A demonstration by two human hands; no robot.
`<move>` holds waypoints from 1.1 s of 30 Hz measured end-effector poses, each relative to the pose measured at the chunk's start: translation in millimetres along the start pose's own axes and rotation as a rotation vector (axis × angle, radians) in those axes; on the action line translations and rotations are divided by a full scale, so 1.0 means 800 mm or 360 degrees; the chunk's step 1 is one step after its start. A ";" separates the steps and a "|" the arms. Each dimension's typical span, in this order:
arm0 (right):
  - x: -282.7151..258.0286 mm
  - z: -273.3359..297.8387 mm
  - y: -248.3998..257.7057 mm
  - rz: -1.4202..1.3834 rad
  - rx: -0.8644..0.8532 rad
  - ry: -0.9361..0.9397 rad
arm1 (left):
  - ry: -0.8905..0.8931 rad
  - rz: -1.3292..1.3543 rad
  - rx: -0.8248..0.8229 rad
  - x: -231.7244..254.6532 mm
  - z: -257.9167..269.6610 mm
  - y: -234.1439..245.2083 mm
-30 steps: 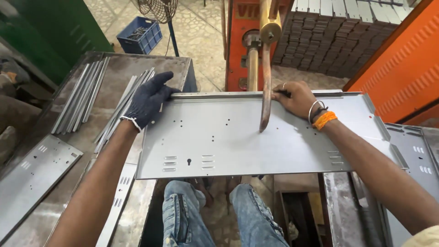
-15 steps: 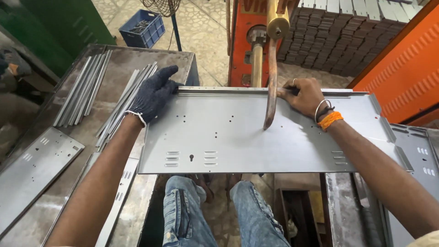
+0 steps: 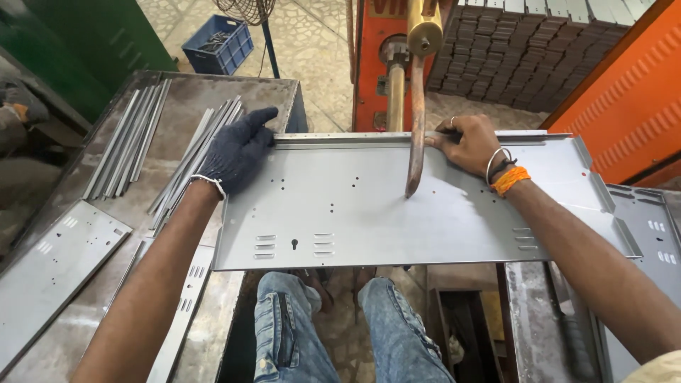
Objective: The recorder is spot welding thin metal strips onto larger flat metal panels using a stationary spot welding machine.
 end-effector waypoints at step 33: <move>-0.031 0.107 0.037 0.0509 -0.0456 0.0035 | -0.0051 -0.0952 -0.0239 0.026 0.072 -0.040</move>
Point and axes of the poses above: each hand's wrist, its own z-axis away from the middle knuckle, its own y-axis out of the back of the hand, x = y × z, the point moved 7 cm from there along -z, towards the middle knuckle, and after that the axes turned 7 degrees about y, right-handed, at the moved point
